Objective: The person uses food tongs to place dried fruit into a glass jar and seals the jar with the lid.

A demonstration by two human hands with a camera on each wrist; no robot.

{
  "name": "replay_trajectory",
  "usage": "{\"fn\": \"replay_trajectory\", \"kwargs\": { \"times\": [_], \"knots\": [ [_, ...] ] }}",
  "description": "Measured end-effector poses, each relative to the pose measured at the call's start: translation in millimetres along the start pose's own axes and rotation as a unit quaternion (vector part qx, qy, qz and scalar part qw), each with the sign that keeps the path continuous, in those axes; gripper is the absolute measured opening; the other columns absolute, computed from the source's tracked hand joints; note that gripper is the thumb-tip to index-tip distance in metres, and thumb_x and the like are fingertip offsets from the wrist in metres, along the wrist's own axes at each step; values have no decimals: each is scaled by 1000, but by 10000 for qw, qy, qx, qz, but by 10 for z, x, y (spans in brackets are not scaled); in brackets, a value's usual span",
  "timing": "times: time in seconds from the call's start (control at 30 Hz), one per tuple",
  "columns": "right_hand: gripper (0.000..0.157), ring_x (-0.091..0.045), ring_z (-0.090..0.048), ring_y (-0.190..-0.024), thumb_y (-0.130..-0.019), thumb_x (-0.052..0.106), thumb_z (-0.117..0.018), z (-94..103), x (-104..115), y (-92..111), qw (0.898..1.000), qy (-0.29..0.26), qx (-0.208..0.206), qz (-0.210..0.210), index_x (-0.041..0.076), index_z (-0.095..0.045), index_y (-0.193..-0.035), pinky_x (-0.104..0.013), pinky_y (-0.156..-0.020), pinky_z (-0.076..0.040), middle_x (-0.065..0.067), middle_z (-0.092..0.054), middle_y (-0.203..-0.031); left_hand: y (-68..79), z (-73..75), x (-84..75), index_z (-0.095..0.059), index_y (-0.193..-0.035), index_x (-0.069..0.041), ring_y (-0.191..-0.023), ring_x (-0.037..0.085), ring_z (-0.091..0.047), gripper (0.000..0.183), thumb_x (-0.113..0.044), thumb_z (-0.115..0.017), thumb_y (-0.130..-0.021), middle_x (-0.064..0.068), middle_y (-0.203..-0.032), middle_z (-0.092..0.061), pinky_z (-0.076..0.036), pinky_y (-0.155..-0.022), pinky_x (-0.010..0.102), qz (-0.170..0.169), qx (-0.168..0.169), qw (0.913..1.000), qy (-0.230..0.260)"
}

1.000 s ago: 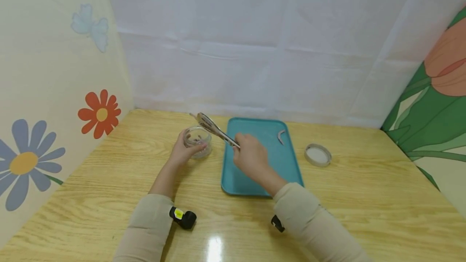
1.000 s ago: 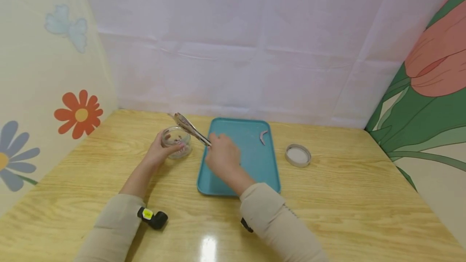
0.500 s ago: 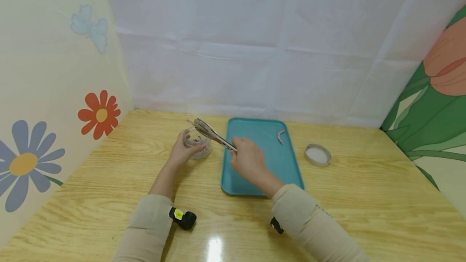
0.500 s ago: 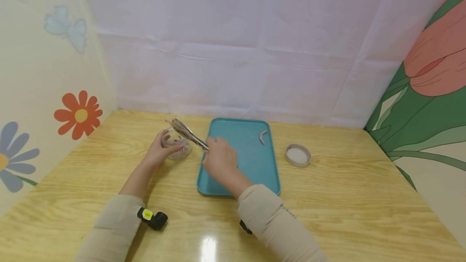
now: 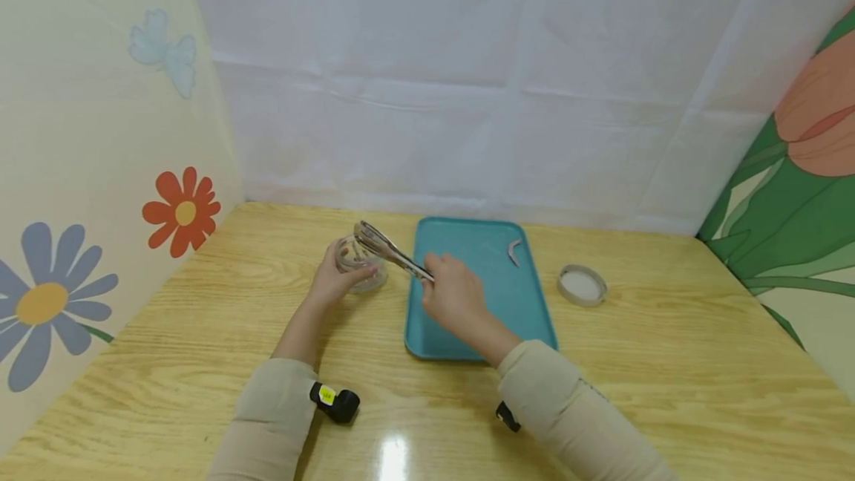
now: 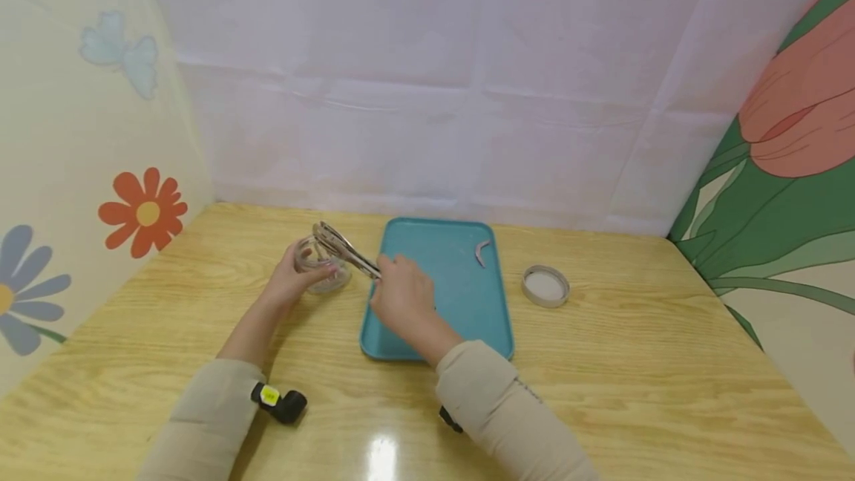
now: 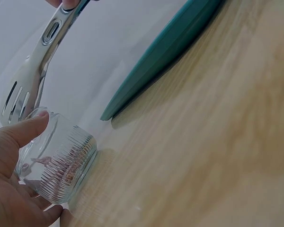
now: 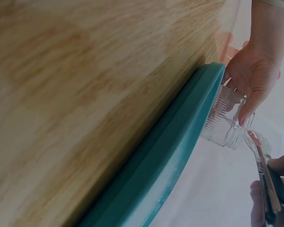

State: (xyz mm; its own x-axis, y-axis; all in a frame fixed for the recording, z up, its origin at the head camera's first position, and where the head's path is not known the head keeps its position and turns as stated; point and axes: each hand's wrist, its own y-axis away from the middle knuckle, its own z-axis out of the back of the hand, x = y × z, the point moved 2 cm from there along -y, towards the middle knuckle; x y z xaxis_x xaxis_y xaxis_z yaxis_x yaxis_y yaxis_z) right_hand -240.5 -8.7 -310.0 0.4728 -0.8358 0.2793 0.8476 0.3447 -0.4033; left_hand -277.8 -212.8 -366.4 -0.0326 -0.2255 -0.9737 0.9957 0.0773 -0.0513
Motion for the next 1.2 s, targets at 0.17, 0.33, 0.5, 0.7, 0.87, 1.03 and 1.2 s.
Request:
{"fn": "replay_trajectory", "kwargs": {
  "times": [0.17,0.33,0.5,0.7,0.87,1.03,1.2],
  "knots": [
    [16,-14,-44,-54,-78,17,-62,-8,-11,-1,10000,37,-19,-59,16,-48,-72,-28,-41,-34,4,-41,-63,-9,-4,10,-9,-138,-8,-117,35,-29,85,-21,-67,-76,21,-138,-14,-29,-93,42,53,13,10000,-38],
    [13,-14,-46,-56,-79,19,-62,-5,-16,4,9999,113,46,-122,16,-50,-75,-29,-41,-36,4,-43,-65,-7,-8,8,-11,-138,-9,-117,35,-29,85,-20,-67,-76,21,-138,-14,-30,-93,42,29,17,10000,10],
    [13,-14,-44,-56,-80,21,-61,15,-10,6,9998,41,70,-168,15,-51,-76,-29,-41,-35,3,-43,-65,-33,-2,35,-11,-138,-10,-118,35,-27,85,-21,-68,-76,20,-138,-14,-28,-93,42,50,16,10000,23],
    [11,-15,-45,-56,-79,21,-61,38,-36,-9,9997,-78,-76,-221,13,-54,-77,-30,-42,-36,1,-46,-67,-32,-3,27,-11,-138,-9,-114,35,-34,85,-20,-68,-76,20,-138,-14,-31,-92,41,26,22,10000,52],
    [14,-15,-46,-58,-79,24,-61,69,-62,-29,9991,-215,-44,-374,11,-57,-82,-30,-43,-37,0,-48,-69,-27,0,29,-9,-138,-9,-112,34,-35,85,-18,-67,-76,20,-138,-12,-31,-92,41,34,42,9999,138],
    [20,-14,-46,-58,-80,27,-62,114,-101,-52,9975,-367,-13,-596,9,-60,-87,-28,-44,-37,0,-48,-70,-27,1,34,-5,-139,-10,-117,36,-29,89,-21,-68,-76,19,-139,-11,-30,-93,42,51,92,9999,120],
    [22,-14,-48,-60,-79,27,-62,175,-166,-69,9961,-492,-155,-714,8,-62,-91,-28,-45,-38,-1,-52,-74,-28,2,30,-5,-139,-10,-119,36,-25,90,-21,-68,-76,19,-139,-12,-28,-94,42,96,96,9999,78]
  ]
}}
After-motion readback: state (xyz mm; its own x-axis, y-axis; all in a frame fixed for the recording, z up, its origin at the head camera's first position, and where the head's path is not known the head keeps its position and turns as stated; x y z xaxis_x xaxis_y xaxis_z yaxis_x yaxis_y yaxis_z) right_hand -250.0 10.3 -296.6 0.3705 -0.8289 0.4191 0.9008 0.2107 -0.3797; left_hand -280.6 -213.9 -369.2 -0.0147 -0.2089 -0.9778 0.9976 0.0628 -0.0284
